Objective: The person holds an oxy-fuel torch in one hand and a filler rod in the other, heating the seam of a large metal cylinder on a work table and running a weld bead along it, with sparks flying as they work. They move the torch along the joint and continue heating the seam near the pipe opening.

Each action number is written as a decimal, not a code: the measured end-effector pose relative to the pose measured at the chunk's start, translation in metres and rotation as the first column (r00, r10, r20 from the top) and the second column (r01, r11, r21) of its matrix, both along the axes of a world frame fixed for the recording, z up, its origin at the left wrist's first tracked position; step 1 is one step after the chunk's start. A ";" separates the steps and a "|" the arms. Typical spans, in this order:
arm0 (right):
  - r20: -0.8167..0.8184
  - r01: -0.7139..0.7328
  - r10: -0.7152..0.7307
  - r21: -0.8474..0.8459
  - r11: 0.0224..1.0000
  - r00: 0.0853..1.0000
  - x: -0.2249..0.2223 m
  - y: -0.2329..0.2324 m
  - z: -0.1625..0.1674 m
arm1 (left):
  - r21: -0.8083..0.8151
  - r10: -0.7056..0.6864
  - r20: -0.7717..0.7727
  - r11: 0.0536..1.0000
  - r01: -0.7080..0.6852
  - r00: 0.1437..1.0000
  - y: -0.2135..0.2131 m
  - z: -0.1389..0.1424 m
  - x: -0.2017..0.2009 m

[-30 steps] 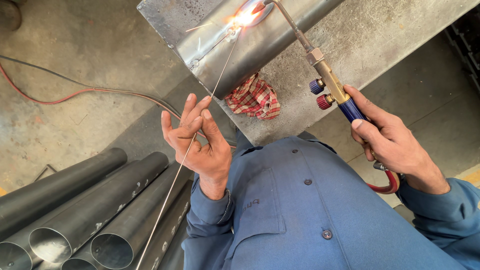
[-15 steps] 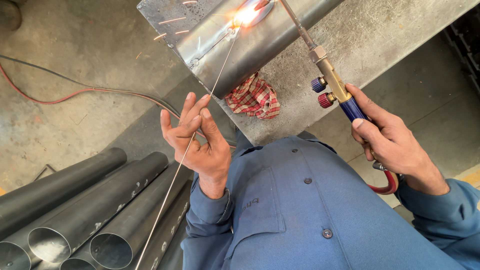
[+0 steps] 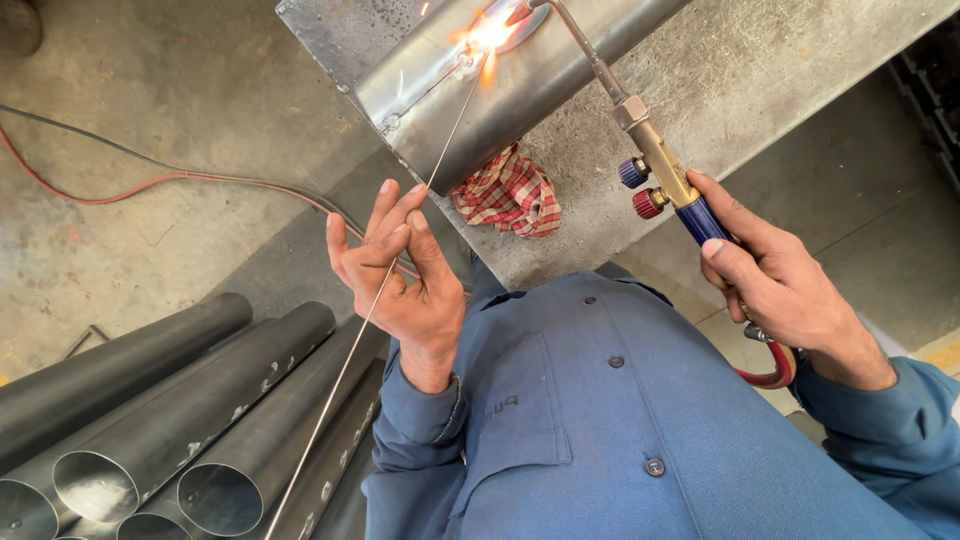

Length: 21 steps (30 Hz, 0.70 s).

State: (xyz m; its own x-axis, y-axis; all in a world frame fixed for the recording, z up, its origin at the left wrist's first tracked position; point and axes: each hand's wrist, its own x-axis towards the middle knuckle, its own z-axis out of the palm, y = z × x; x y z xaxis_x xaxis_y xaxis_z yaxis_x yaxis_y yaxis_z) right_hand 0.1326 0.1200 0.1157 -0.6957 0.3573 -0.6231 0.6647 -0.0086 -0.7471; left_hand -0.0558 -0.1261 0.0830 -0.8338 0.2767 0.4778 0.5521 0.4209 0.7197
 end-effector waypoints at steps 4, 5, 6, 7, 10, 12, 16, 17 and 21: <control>-0.001 0.008 -0.008 0.006 1.000 1.000 -0.001 0.000 0.000 | -0.006 0.010 -0.005 1.000 -0.010 1.000 -0.001 -0.001 0.000; 0.000 0.005 -0.005 0.004 1.000 1.000 -0.001 0.000 0.001 | -0.005 0.012 -0.003 1.000 -0.012 1.000 -0.001 -0.001 0.000; 0.001 0.001 -0.001 0.002 1.000 1.000 -0.001 0.000 0.001 | -0.003 0.013 -0.002 1.000 -0.013 1.000 -0.001 -0.001 0.000; 0.001 -0.003 0.003 0.000 1.000 1.000 -0.001 0.000 0.001 | -0.001 0.012 0.000 1.000 -0.012 1.000 0.000 -0.001 0.000; 0.010 -0.004 0.004 -0.013 1.000 1.000 -0.002 0.000 0.000 | -0.002 0.008 0.003 1.000 -0.008 1.000 -0.001 -0.001 0.000; 0.014 -0.006 0.006 -0.012 1.000 1.000 -0.002 0.001 0.000 | -0.010 0.011 -0.002 1.000 -0.011 1.000 -0.002 -0.001 0.000; -0.003 -0.017 0.017 -0.013 1.000 1.000 -0.002 0.001 -0.001 | -0.014 0.020 -0.004 1.000 -0.020 1.000 -0.001 -0.001 -0.001; -0.003 -0.019 0.019 -0.011 1.000 1.000 -0.002 0.001 -0.001 | -0.015 0.019 -0.001 1.000 -0.019 1.000 -0.001 -0.001 -0.001; 0.001 -0.019 0.019 -0.012 1.000 1.000 -0.001 0.001 -0.001 | -0.021 0.021 -0.007 1.000 -0.021 1.000 -0.001 -0.002 -0.001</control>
